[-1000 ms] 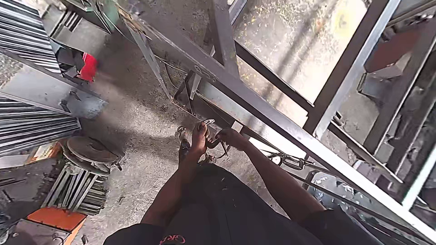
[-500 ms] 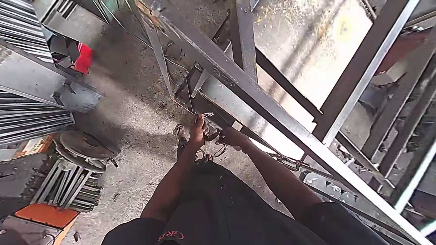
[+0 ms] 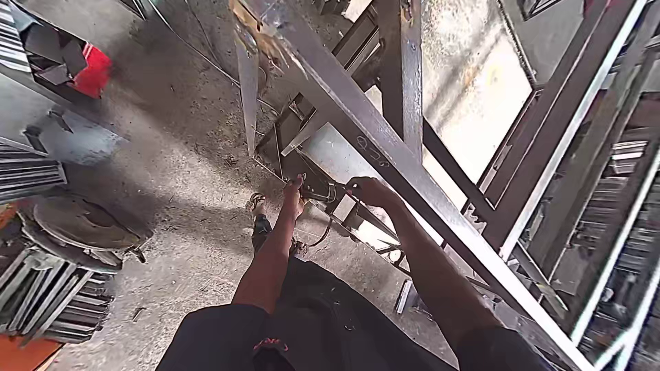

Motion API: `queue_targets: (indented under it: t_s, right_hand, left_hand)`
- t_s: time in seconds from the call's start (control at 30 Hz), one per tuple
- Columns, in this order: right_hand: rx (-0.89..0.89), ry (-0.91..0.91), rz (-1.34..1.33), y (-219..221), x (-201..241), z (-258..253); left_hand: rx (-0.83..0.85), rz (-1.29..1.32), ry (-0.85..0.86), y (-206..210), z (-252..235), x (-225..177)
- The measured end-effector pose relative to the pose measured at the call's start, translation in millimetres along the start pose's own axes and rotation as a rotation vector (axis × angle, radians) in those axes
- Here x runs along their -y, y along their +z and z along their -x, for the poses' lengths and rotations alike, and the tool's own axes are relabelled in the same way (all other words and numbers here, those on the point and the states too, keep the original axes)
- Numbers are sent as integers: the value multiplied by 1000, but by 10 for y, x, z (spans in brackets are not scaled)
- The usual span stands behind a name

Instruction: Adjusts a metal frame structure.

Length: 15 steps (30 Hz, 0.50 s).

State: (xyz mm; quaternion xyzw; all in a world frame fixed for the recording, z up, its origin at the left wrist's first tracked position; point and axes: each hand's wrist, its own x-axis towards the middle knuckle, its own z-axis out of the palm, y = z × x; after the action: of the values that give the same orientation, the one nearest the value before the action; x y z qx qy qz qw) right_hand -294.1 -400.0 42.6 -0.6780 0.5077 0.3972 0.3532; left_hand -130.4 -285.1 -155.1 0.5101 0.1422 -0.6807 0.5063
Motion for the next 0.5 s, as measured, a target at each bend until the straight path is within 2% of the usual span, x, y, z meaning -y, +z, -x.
queue_targets:
  t_s: [0.03, 0.07, 0.13, 0.17, 0.23, 0.3, 0.37, 0.4, 0.5]
  right_hand:
    - [12, 61, -268, 60, 51, 93]
    - [-141, -64, -540, 362, -121, 126]
    - [-172, -95, -1078, 673, -71, 289]
    - [-169, -100, -1274, 804, -3, 355]
    - [-128, -191, -1442, 1045, 89, 492]
    - [-109, -331, -1360, 1259, 104, 681]
    - [-159, -481, -1048, 1387, 35, 891]
    - [-248, -521, -833, 1414, 9, 992]
    - [-612, -546, -255, 1619, -33, 1310]
  left_hand:
    - [45, 2, 38, -50, 144, -28]
    - [60, 35, 82, -114, 232, 3]
    - [93, 191, 150, -172, 342, 59]
    - [61, 290, 155, -150, 468, 60]
    - [-93, 422, 126, -24, 748, 43]
    - [-246, 452, 99, 9, 1003, 27]
    - [-314, 437, 156, -43, 1254, -19]
    - [-334, 407, 217, -31, 1397, -82]
    - [-250, 322, 372, -65, 1890, -126]
